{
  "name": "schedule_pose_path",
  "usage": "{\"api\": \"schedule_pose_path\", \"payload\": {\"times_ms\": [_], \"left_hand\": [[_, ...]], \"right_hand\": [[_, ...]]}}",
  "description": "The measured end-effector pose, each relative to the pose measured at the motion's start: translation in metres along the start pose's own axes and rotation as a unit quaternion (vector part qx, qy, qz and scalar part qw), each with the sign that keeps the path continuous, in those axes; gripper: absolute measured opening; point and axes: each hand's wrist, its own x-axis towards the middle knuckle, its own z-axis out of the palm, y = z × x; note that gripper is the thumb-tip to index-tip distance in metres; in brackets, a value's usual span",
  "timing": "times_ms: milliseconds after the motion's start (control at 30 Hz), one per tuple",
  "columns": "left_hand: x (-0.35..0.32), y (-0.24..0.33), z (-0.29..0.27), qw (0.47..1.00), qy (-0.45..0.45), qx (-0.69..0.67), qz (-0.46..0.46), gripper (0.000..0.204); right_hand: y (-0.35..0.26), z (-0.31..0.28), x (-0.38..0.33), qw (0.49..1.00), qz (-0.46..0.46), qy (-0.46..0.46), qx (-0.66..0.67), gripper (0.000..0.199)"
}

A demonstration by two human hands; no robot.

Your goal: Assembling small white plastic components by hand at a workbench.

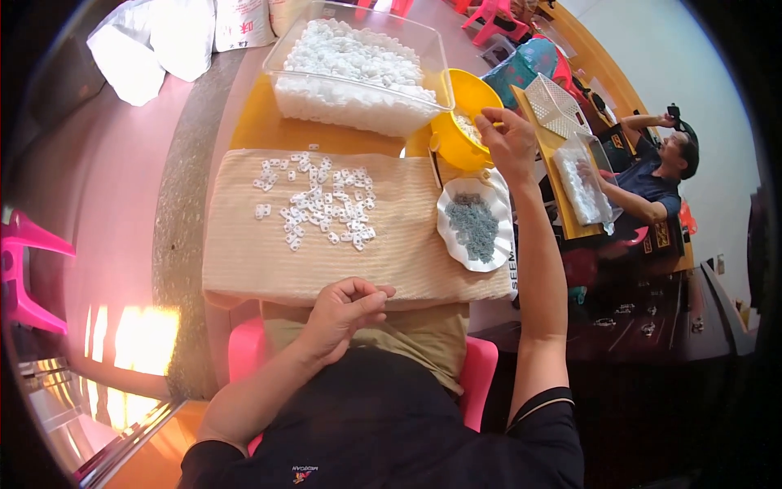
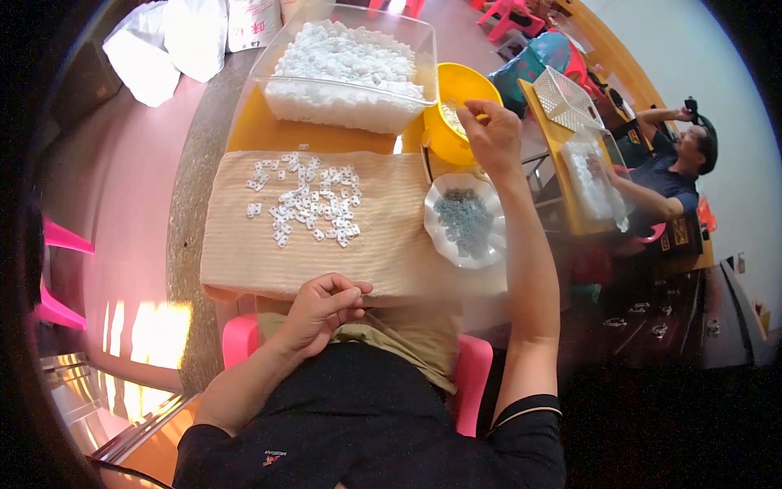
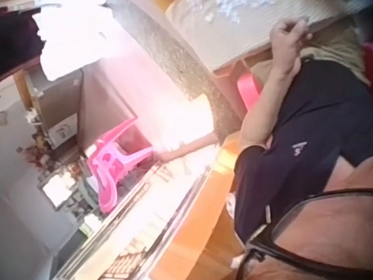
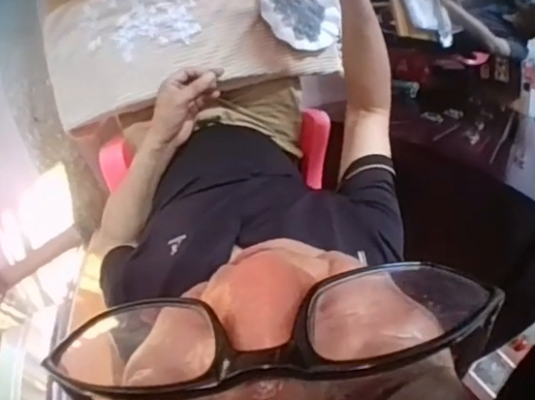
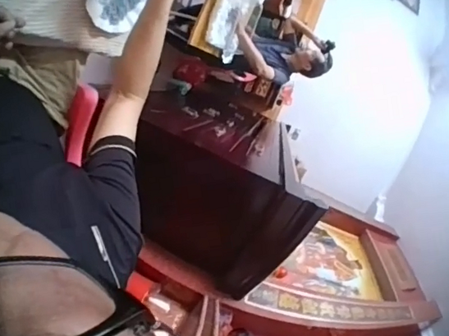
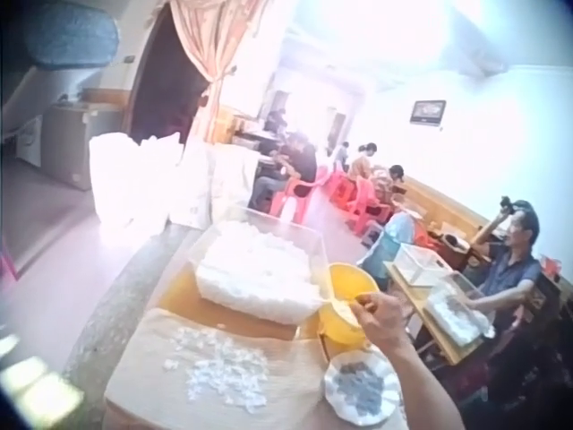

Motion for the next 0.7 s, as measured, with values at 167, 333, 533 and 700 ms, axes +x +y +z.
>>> {"api": "schedule_pose_path", "payload": {"times_ms": [167,333,533,700], "left_hand": [[0.0,0.002,0.0,1.0,-0.027,0.012,0.009,0.007],[0.001,0.0,-0.002,1.0,-0.028,0.004,0.01,0.007],[0.001,0.004,-0.003,0.999,-0.033,0.004,0.012,0.007],[-0.001,0.004,-0.005,0.999,-0.044,-0.011,0.015,0.007]], "right_hand": [[-0.032,0.019,0.025,0.984,-0.154,0.0,-0.093,0.019],[-0.047,0.046,0.062,0.944,-0.26,-0.146,-0.142,0.017],[-0.025,0.071,0.106,0.915,-0.141,-0.361,-0.11,0.028],[-0.042,0.081,0.127,0.858,-0.119,-0.46,-0.195,0.051]]}}
